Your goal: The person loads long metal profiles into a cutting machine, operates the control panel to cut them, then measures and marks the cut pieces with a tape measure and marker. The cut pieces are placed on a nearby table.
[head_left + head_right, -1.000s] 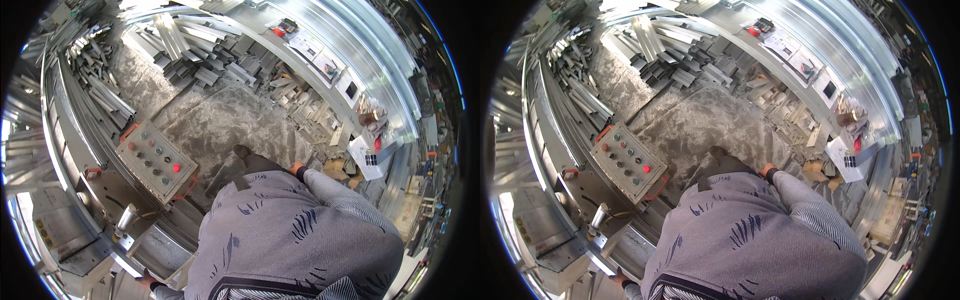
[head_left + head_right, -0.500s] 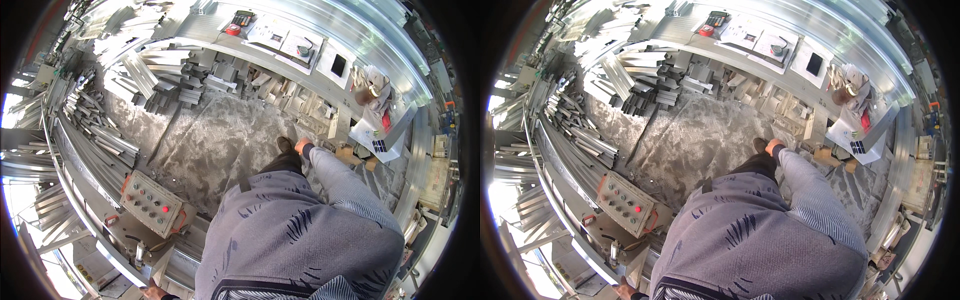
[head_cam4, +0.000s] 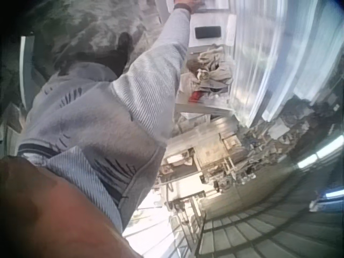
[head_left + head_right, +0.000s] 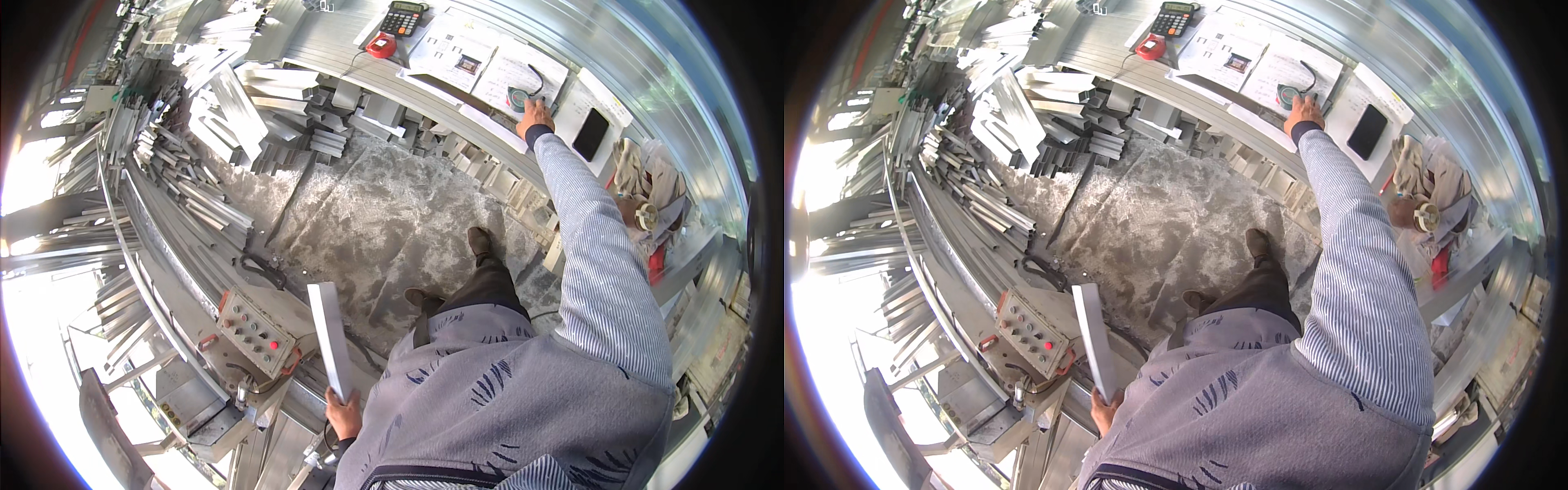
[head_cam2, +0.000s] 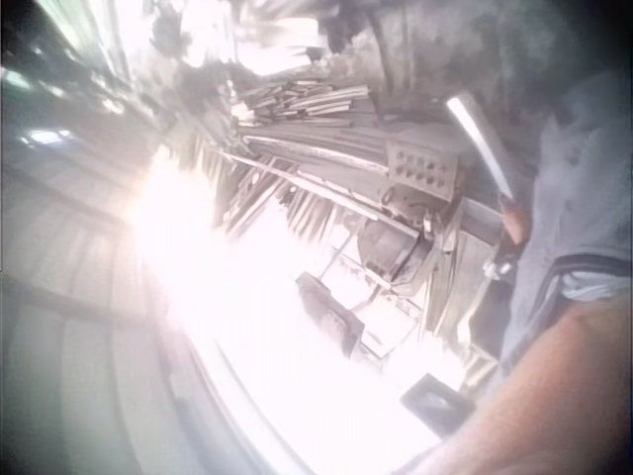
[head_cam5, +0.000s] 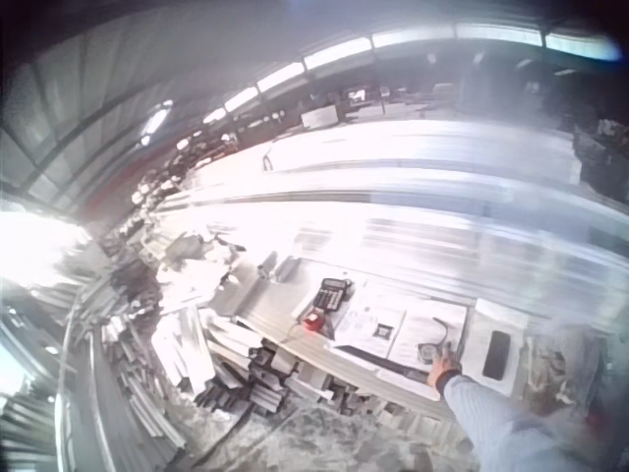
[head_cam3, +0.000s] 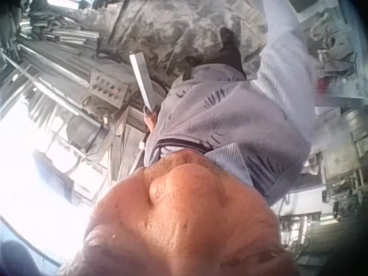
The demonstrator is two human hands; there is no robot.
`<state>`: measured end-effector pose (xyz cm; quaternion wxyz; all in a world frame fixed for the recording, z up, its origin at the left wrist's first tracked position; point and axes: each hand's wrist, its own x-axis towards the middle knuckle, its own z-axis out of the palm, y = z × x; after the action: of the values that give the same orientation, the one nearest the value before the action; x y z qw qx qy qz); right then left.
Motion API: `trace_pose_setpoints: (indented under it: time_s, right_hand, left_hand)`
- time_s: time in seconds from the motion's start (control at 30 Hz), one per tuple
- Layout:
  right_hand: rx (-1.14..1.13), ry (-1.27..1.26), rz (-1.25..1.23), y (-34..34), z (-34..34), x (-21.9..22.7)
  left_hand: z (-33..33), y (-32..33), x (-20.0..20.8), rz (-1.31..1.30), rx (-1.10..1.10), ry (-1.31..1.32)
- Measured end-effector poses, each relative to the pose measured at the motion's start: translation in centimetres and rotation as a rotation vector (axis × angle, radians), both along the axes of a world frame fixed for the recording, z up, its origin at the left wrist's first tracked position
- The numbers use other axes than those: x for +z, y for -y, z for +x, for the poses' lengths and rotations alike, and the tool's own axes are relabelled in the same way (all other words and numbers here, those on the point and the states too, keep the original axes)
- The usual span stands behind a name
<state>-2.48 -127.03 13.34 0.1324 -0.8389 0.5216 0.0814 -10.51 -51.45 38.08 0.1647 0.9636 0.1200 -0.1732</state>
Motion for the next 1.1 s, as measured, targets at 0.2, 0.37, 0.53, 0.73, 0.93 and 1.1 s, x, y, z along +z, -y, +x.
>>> trace_pose_setpoints:
  time_s: [0.2,0.37,0.53,0.73,0.93,1.1]
  right_hand:
    - [0.064,-0.122,0.037,3.3,3.7,-2.1]
    - [0.185,-0.191,0.009,4.7,5.6,-2.9]
    - [0.18,0.086,0.012,2.0,5.2,0.1]
    - [-0.447,0.926,1.662,-11.2,-2.0,4.5]
    - [0.0,0.76,1.892,-29.7,-5.1,10.8]
    - [0.85,0.649,1.174,-35.9,-4.5,15.9]
  left_hand:
    - [-8.2,-4.5,-2.4,0.185,0.003,-0.134]
    - [-10.2,-3.5,-0.2,0.196,0.164,-0.212]
    - [-6.7,2.0,2.3,-0.285,0.135,-0.064]
    - [0.9,9.7,7.0,-0.77,0.096,-0.255]
    - [9.5,14.3,5.1,-0.892,-0.211,-0.402]
    - [13.6,17.2,4.0,-0.969,-0.519,-0.65]
